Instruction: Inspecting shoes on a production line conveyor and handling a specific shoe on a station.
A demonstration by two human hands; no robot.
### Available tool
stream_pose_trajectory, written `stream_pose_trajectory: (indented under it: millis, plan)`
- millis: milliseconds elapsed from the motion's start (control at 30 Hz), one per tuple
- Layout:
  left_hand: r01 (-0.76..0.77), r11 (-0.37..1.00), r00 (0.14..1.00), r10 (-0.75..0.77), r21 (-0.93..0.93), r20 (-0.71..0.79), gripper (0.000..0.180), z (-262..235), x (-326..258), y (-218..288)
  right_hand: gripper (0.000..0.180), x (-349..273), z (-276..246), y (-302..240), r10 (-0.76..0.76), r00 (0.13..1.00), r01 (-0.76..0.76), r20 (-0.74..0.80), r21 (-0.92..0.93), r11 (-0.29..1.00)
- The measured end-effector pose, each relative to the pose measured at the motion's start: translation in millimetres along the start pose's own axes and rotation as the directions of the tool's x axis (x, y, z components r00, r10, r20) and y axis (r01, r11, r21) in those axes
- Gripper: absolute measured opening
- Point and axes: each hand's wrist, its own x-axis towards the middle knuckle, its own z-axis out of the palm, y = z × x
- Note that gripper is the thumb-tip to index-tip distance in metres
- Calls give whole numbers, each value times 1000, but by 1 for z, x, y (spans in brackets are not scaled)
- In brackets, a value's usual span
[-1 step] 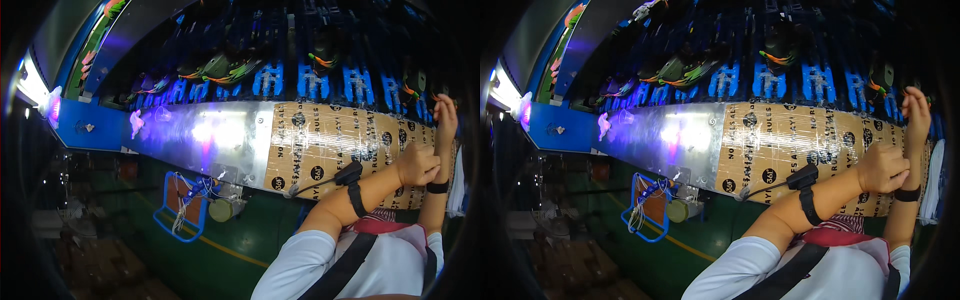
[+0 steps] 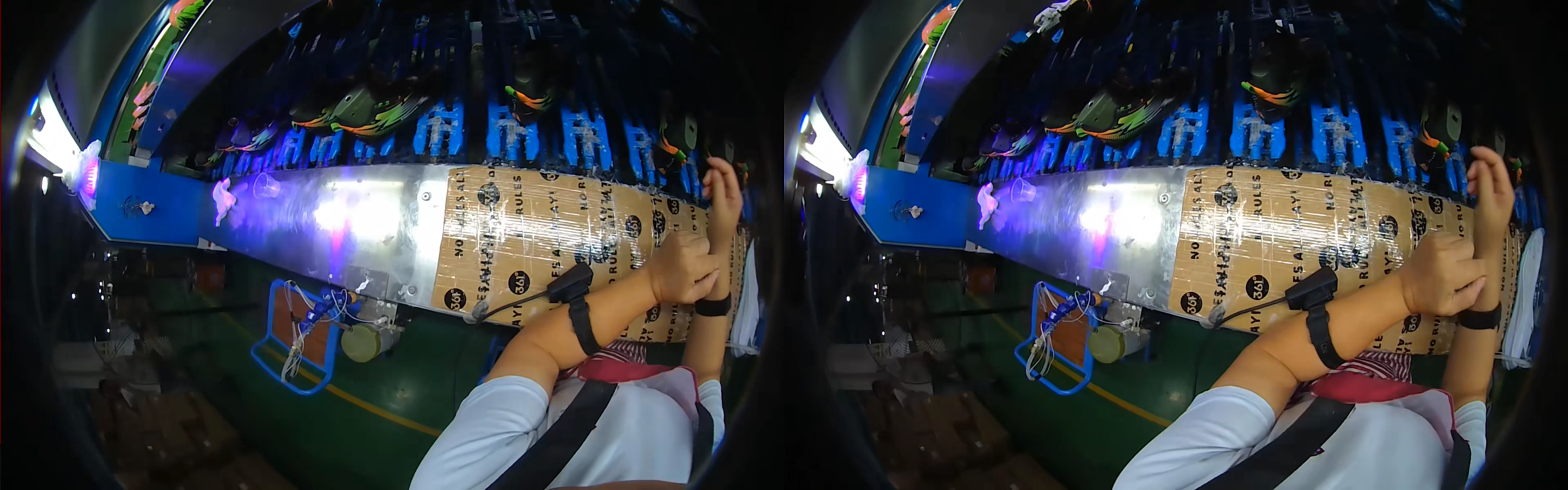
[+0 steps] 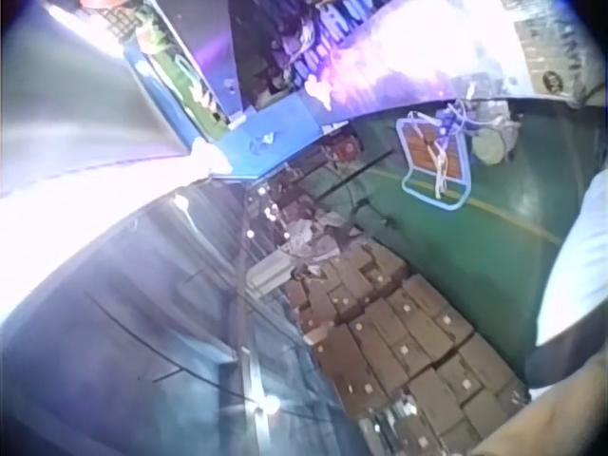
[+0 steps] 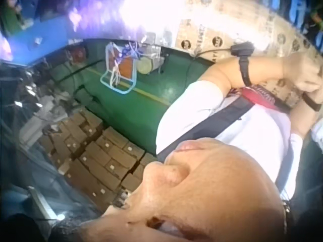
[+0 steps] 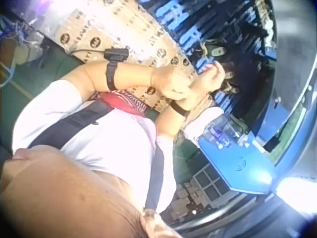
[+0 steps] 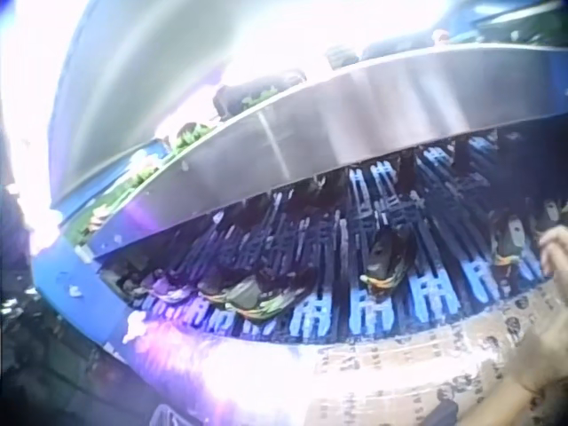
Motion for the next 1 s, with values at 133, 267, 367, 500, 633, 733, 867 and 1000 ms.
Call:
stream_pose_trajectory:
  millis: [133,267,367,500,633,733,867,1000]
  plan:
    - [-120,991,992,118,-55,-33,11,19,6,6,16,-30,18,17,52,995,-48,91,-37,998]
    - [-68,996,997,67,-58,-27,11,27,4,4,15,-52,47,16,106,968,-112,226,11,994]
    - [5,999,1000,-6,36,30,11,9,-6,-5,15,-61,91,2,-16,913,6,408,26,1000]
    - [50,999,996,-51,18,71,9,17,-1,0,14,-63,85,-10,22,921,-16,390,-20,1000]
    - [55,998,994,-56,19,92,10,17,-4,-3,13,-62,83,2,69,917,-95,393,46,994]
    - [38,998,989,-46,58,142,11,15,-1,-2,12,-63,83,0,88,917,-114,389,44,992]
    - [28,994,984,-45,106,170,13,12,-4,-4,13,-59,87,-9,47,902,-45,429,-14,999]
    - [11,993,987,-30,122,158,13,19,-4,-7,13,-60,87,-8,55,911,-54,409,-15,998]
